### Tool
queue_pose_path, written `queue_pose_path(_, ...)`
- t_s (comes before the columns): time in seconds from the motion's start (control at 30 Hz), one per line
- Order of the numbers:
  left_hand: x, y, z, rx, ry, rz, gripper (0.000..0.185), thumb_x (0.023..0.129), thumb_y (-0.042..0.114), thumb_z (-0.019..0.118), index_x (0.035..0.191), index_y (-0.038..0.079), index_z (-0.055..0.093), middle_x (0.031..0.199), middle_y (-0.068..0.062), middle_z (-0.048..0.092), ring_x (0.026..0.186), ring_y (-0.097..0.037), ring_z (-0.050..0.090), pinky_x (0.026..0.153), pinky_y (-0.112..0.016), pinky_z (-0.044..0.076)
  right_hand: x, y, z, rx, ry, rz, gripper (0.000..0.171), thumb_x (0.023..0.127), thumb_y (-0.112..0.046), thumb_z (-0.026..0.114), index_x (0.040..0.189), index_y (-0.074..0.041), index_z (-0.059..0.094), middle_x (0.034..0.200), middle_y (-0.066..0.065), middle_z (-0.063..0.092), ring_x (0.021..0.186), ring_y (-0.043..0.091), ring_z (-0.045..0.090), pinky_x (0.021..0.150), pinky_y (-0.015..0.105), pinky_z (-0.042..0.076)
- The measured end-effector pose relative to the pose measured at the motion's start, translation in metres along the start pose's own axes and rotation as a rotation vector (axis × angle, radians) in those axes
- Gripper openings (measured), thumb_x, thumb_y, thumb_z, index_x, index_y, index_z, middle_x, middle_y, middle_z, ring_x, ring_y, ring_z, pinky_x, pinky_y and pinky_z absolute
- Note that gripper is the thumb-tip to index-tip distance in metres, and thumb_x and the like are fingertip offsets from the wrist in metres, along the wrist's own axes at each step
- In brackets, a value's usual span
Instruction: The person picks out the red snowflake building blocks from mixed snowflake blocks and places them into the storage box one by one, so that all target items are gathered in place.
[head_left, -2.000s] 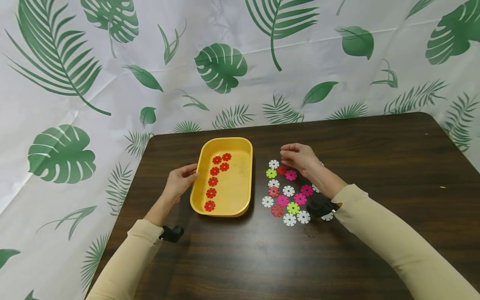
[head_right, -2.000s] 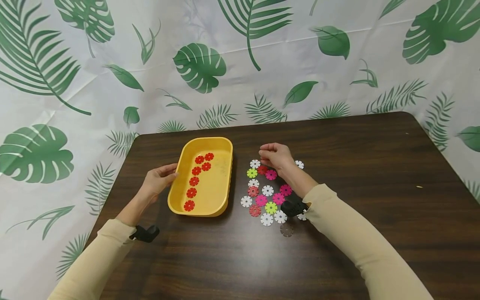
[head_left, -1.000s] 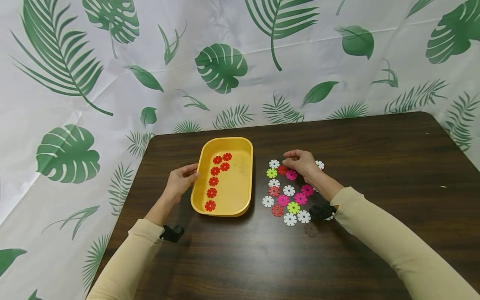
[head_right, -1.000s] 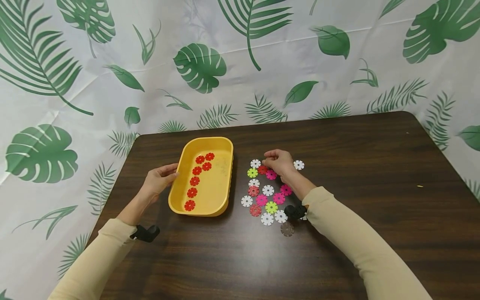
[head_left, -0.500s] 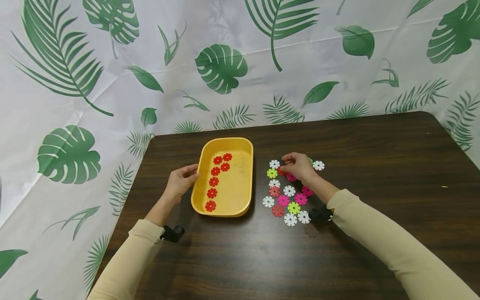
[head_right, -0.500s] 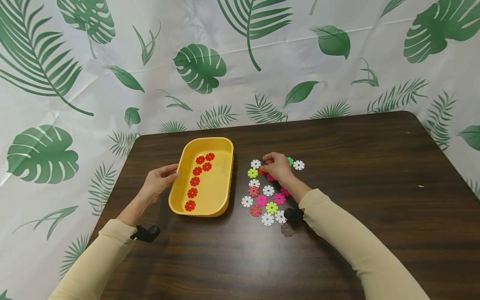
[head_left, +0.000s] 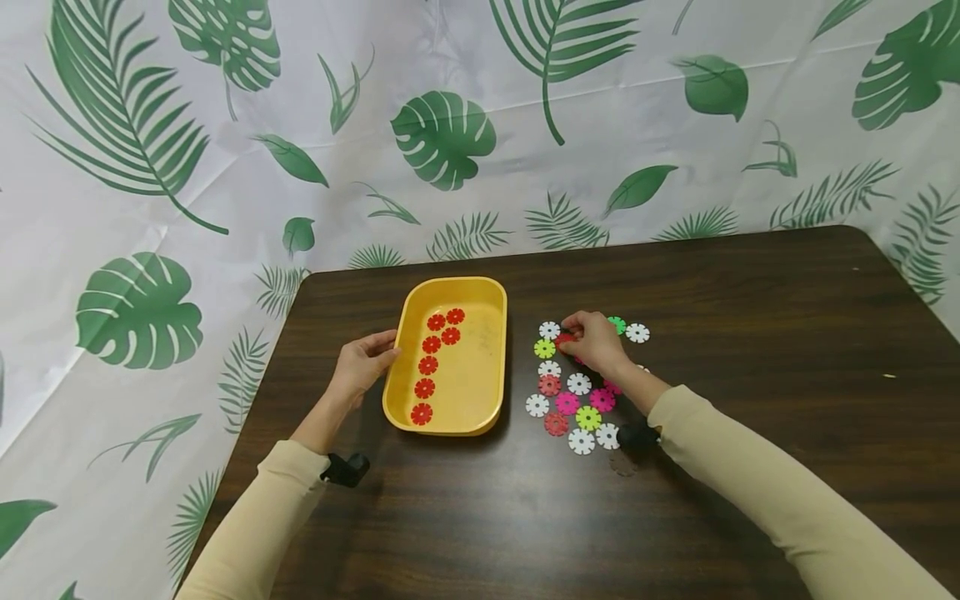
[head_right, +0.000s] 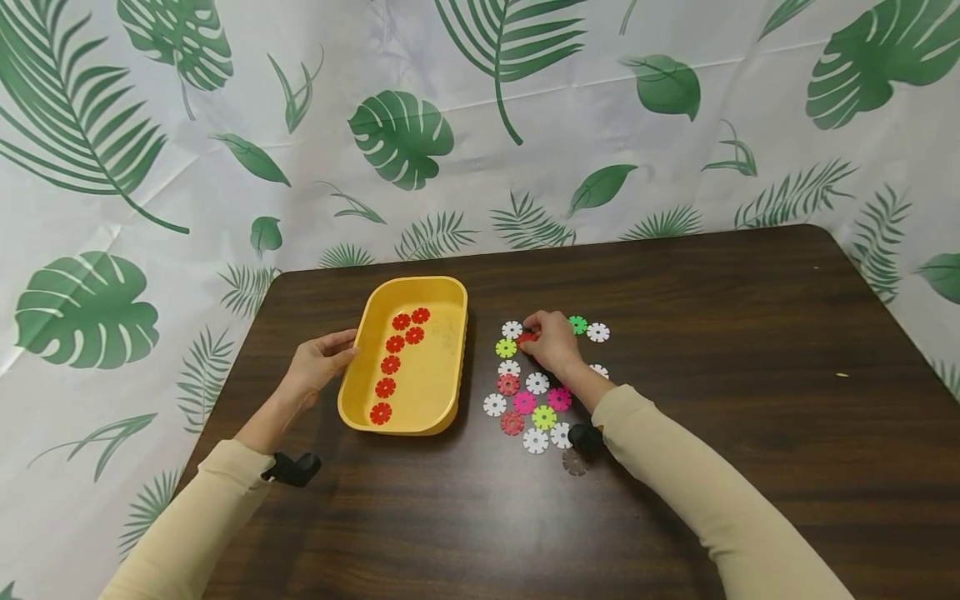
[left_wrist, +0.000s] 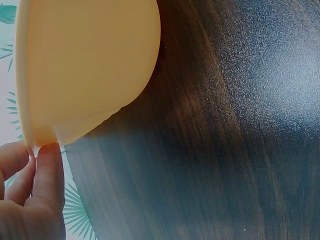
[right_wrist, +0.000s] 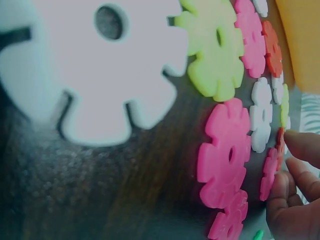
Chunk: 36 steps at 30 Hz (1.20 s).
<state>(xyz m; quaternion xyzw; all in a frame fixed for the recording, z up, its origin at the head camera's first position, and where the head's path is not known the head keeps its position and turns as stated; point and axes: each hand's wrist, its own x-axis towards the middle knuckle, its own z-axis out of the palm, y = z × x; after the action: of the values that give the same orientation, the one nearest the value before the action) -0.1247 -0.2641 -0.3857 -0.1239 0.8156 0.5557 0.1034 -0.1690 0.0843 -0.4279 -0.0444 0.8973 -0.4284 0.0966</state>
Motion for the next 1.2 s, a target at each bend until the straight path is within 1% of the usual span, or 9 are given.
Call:
queue_pose_path(0.13,0.0003,0.0002,-0.0003,0.002,-0.001,-0.003,0.041,0.095,0.007,0.054,0.135,0.0,0.049,0.121,-0.019,0.054,0.107,-0.026,0.056,0.086,-0.025,0.053,-0.0006,0.0004,0.0011,-0.043,0.008,-0.023,0.034,0.082,-0.003,0.07,0.113,0.007,0.061,0.107,0.024,0.059,0.092,0.031,0.053,0.081,0.043,0.048)
queue_pose_path(0.33,-0.0001,0.0004,-0.0001,0.007,0.006,0.003,0.041,0.094,0.007,0.055,0.134,0.0,0.05,0.119,-0.018,0.055,0.103,-0.023,0.057,0.085,-0.024,0.054,0.001,0.0007,0.0008,-0.097,0.013,-0.063,0.029,0.081,-0.003,0.07,0.108,0.007,0.063,0.101,0.022,0.06,0.087,0.03,0.054,0.076,0.042,0.048)
queue_pose_path(0.5,-0.0007,0.0005,0.0009,0.007,0.01,0.002,0.041,0.094,0.006,0.055,0.134,0.0,0.05,0.118,-0.018,0.055,0.101,-0.02,0.057,0.084,-0.024,0.054,0.002,-0.0003,-0.0012,-0.116,-0.01,-0.063,0.027,0.081,-0.003,0.071,0.105,0.007,0.064,0.096,0.02,0.061,0.081,0.027,0.053,0.071,0.037,0.047)
queue_pose_path(0.63,-0.0002,0.0002,0.0011,0.007,0.008,0.002,0.041,0.094,0.007,0.055,0.134,0.0,0.05,0.118,-0.018,0.055,0.102,-0.021,0.057,0.085,-0.024,0.054,0.0029,0.0002,-0.0024,-0.128,-0.027,-0.05,0.027,0.08,-0.004,0.072,0.104,0.006,0.063,0.097,0.02,0.058,0.084,0.027,0.051,0.072,0.036,0.046)
queue_pose_path(0.73,0.0003,-0.0003,0.001,0.005,0.009,-0.002,0.041,0.094,0.007,0.055,0.134,0.0,0.05,0.119,-0.018,0.055,0.103,-0.022,0.057,0.085,-0.024,0.054,0.0038,0.0011,-0.0024,-0.133,-0.03,-0.04,0.027,0.08,-0.006,0.073,0.103,0.005,0.063,0.097,0.019,0.055,0.085,0.027,0.049,0.071,0.036,0.044)
queue_pose_path(0.9,0.0008,-0.0011,0.0006,0.002,0.007,-0.005,0.041,0.094,0.007,0.056,0.134,0.0,0.05,0.12,-0.018,0.055,0.105,-0.023,0.057,0.085,-0.024,0.054,0.0038,0.0017,-0.0017,-0.127,-0.014,-0.044,0.026,0.08,-0.006,0.073,0.102,0.003,0.061,0.094,0.017,0.055,0.083,0.026,0.049,0.067,0.032,0.042)
queue_pose_path(1.0,0.0007,-0.0008,0.0007,0.007,0.006,-0.001,0.041,0.094,0.007,0.056,0.134,0.0,0.05,0.12,-0.019,0.055,0.105,-0.024,0.057,0.085,-0.025,0.054,0.003,0.0025,-0.002,-0.107,0.001,-0.062,0.025,0.08,-0.005,0.072,0.102,0.002,0.061,0.093,0.017,0.057,0.081,0.025,0.052,0.066,0.032,0.044)
queue_pose_path(1.13,0.0009,-0.0002,0.0008,0.016,0.009,0.002,0.041,0.094,0.007,0.055,0.134,0.0,0.05,0.12,-0.02,0.055,0.104,-0.024,0.057,0.086,-0.026,0.054,0.0022,0.0041,-0.0028,-0.076,0.012,-0.084,0.023,0.081,-0.002,0.07,0.102,0.002,0.061,0.093,0.017,0.06,0.08,0.025,0.056,0.068,0.035,0.049)
queue_pose_path(1.2,0.0013,-0.0002,0.0007,0.013,0.01,0.004,0.041,0.094,0.007,0.055,0.134,0.0,0.05,0.12,-0.02,0.055,0.105,-0.025,0.057,0.087,-0.027,0.053,0.003,0.0062,-0.0022,-0.071,0.024,-0.096,0.021,0.082,0.0,0.068,0.101,0.001,0.061,0.092,0.016,0.06,0.08,0.024,0.056,0.068,0.034,0.05)
